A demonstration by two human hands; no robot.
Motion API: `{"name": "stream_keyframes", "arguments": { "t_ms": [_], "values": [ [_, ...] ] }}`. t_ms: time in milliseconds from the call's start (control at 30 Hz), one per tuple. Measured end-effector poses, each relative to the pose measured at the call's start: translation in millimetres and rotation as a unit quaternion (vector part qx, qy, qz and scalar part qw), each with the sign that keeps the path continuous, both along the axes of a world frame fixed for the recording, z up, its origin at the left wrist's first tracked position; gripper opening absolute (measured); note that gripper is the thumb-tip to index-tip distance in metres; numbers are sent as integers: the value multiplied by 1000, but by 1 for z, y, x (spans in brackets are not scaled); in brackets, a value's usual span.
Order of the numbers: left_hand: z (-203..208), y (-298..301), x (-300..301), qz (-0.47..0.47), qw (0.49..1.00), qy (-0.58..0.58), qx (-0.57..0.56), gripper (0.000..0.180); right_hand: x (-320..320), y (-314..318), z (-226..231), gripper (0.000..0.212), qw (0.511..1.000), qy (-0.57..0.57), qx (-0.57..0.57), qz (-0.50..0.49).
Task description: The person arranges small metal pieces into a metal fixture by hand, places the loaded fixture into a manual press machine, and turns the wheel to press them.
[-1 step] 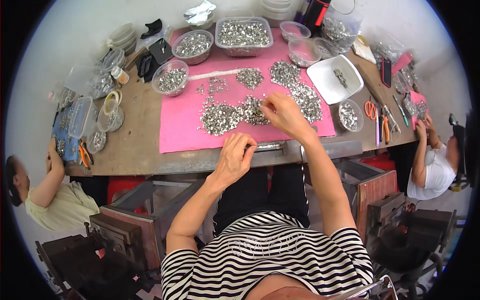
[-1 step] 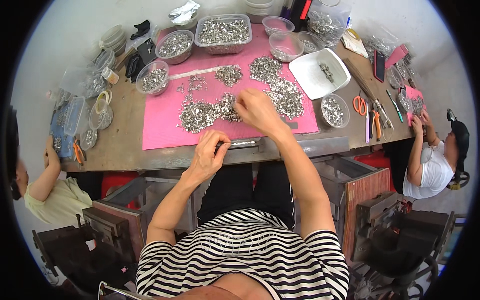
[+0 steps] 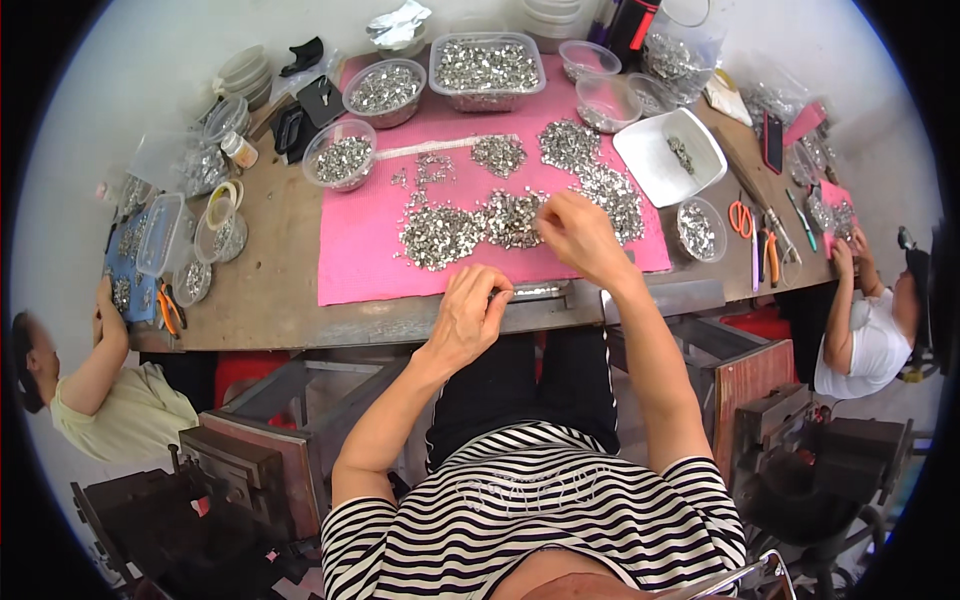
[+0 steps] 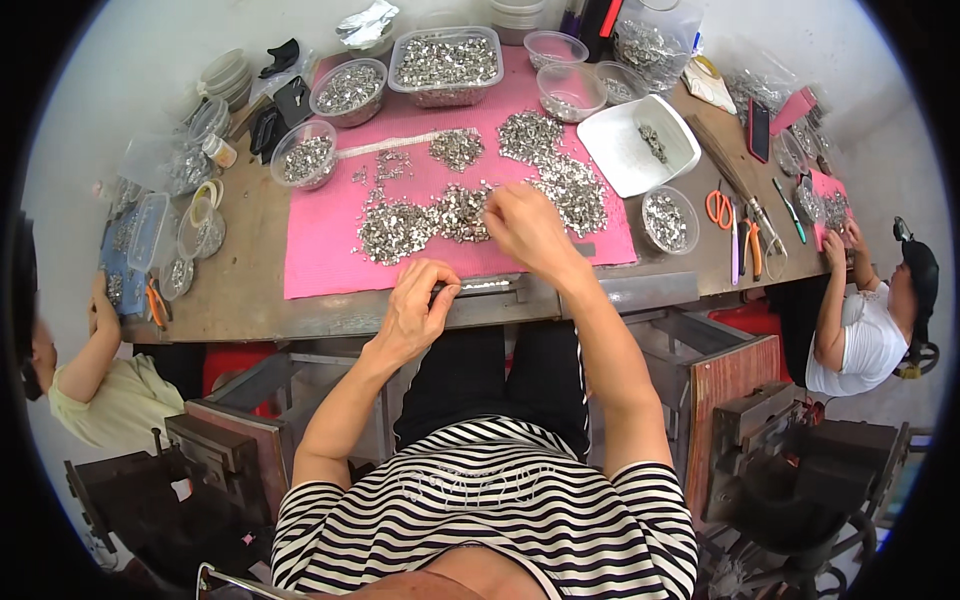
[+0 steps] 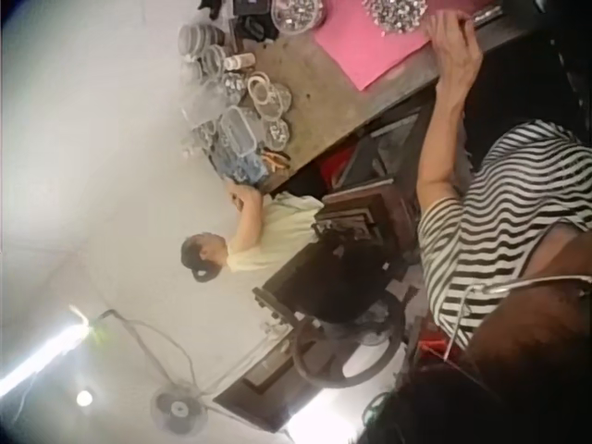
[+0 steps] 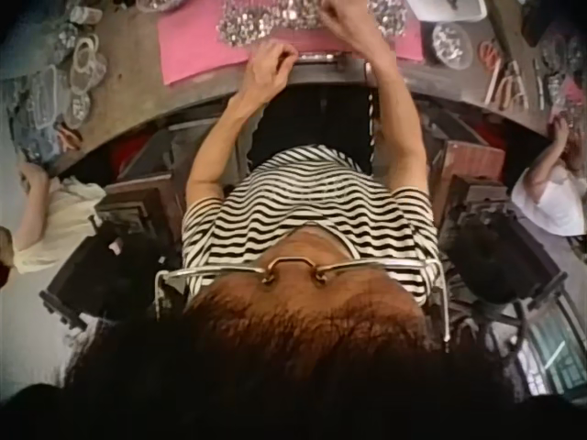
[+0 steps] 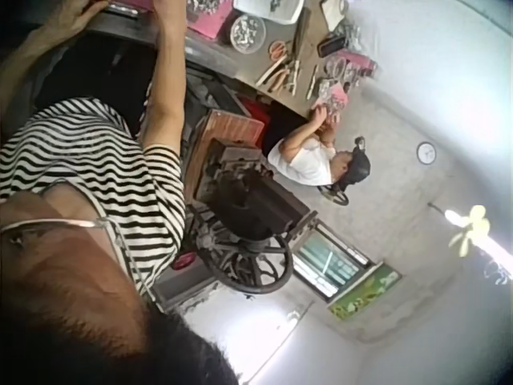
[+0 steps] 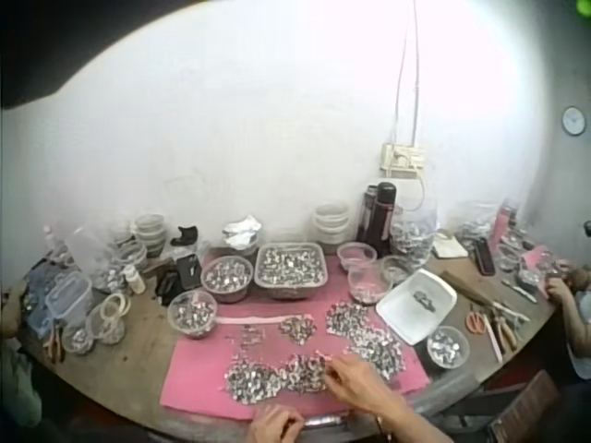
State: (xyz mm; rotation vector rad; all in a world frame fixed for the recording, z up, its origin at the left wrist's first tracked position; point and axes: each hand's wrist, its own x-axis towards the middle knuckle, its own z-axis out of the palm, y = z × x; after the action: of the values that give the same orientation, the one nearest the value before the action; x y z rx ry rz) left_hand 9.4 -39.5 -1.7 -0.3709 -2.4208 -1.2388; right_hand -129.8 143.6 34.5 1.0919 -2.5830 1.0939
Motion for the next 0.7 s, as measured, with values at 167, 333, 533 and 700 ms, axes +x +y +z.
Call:
{"name": "stream_keyframes", "arguments": {
  "t_ms": [167, 333, 533, 700],
  "values": [
    [1, 6, 1, 1, 999, 29, -32, 14, 20, 46, -22, 14, 994, 67, 84, -38],
    [3, 9, 1, 6, 996, 54, -75, 15, 21, 50, -28, 6, 999, 30, 9, -19],
    [7, 0, -1, -23, 998, 11, -52, 15, 24, 55, -23, 7, 998, 32, 48, -6],
    [3, 5, 1, -20, 998, 15, -64, 15, 47, 39, -16, 7, 992, -75, -99, -25]
  ]
}}
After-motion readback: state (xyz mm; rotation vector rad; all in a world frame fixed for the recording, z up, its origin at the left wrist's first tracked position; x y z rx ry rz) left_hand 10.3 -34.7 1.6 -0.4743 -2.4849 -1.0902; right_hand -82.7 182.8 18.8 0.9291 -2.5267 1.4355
